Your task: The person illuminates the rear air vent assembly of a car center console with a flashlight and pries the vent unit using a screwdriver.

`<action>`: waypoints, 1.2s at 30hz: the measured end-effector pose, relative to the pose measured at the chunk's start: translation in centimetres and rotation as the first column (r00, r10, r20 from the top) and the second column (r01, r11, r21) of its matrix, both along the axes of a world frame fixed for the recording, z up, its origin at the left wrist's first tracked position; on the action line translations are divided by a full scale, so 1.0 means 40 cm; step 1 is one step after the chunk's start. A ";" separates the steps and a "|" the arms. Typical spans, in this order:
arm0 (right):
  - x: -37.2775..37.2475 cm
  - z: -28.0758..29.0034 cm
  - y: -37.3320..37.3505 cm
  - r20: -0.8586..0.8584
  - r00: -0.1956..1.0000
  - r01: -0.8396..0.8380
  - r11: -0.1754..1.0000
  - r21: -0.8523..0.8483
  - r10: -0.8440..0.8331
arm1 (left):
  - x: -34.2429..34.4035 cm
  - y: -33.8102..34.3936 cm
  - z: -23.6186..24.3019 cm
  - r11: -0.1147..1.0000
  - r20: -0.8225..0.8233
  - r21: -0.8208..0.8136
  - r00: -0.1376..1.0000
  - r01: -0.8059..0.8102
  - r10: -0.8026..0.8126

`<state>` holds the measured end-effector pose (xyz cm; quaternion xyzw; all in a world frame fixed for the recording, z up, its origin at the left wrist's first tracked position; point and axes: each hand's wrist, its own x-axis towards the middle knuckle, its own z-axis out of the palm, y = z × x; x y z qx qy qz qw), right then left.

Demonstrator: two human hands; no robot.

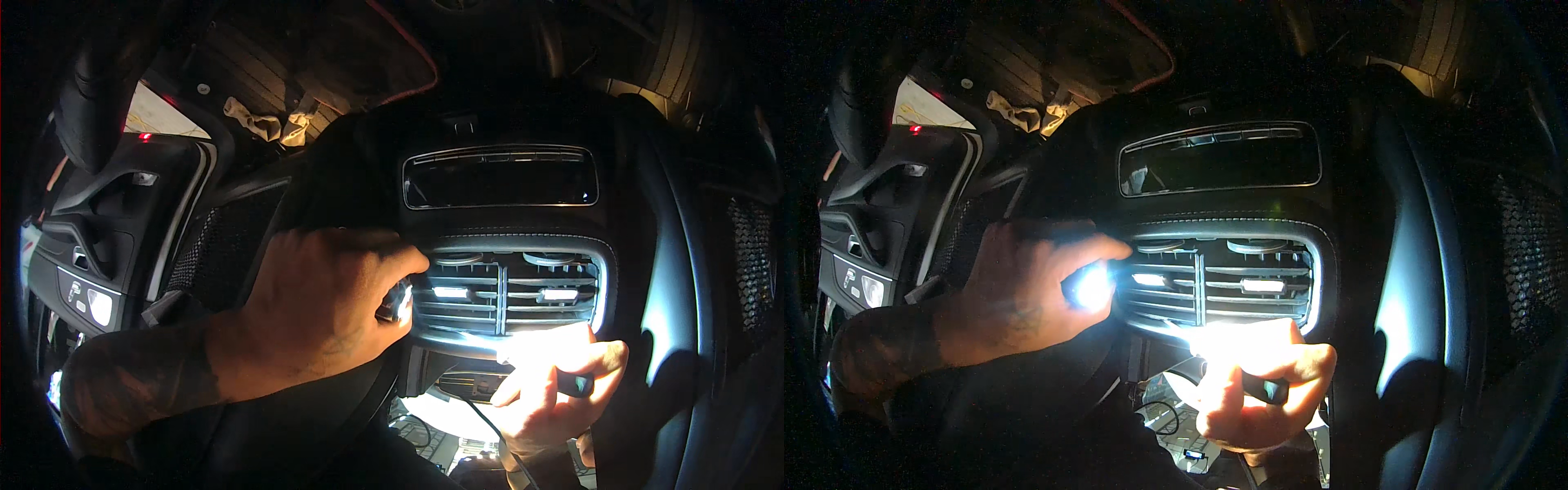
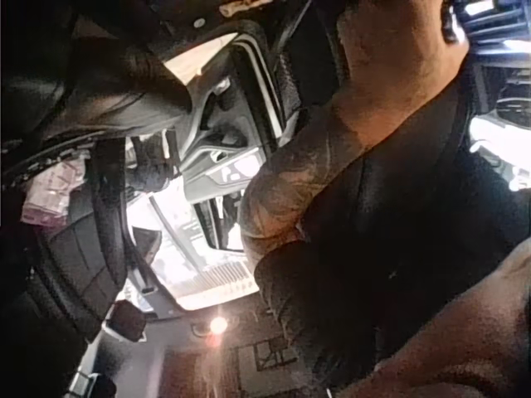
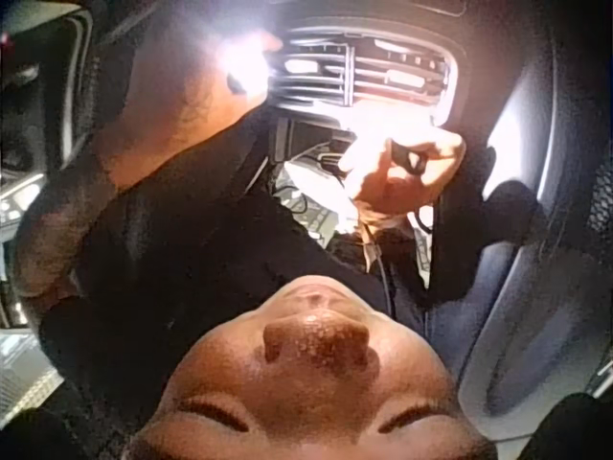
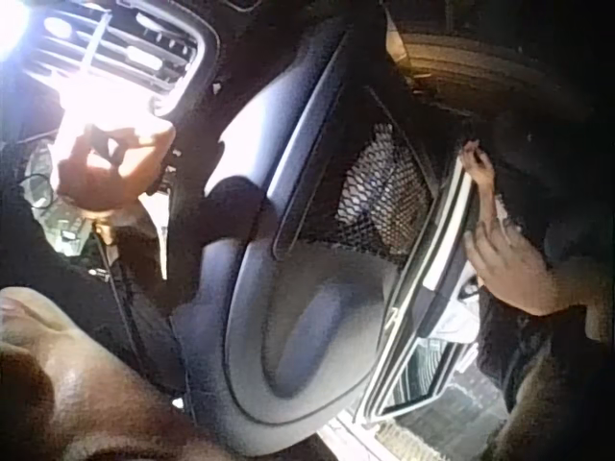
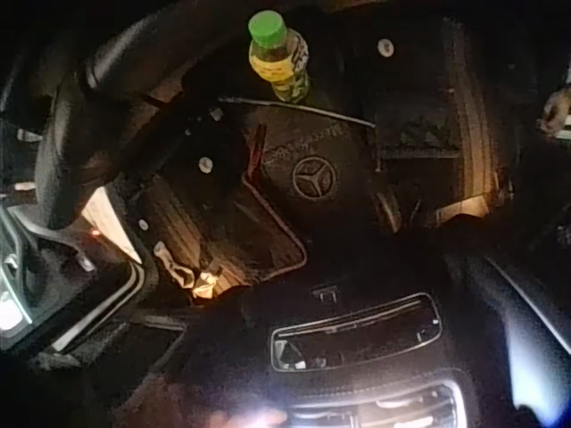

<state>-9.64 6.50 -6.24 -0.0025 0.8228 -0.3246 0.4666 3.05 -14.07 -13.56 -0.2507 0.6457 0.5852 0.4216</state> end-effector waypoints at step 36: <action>-0.052 -0.091 -0.163 -0.108 0.934 -0.352 0.931 -0.100 0.341 | -0.002 -0.004 0.000 1.000 -0.042 -0.021 0.999 -0.009 0.009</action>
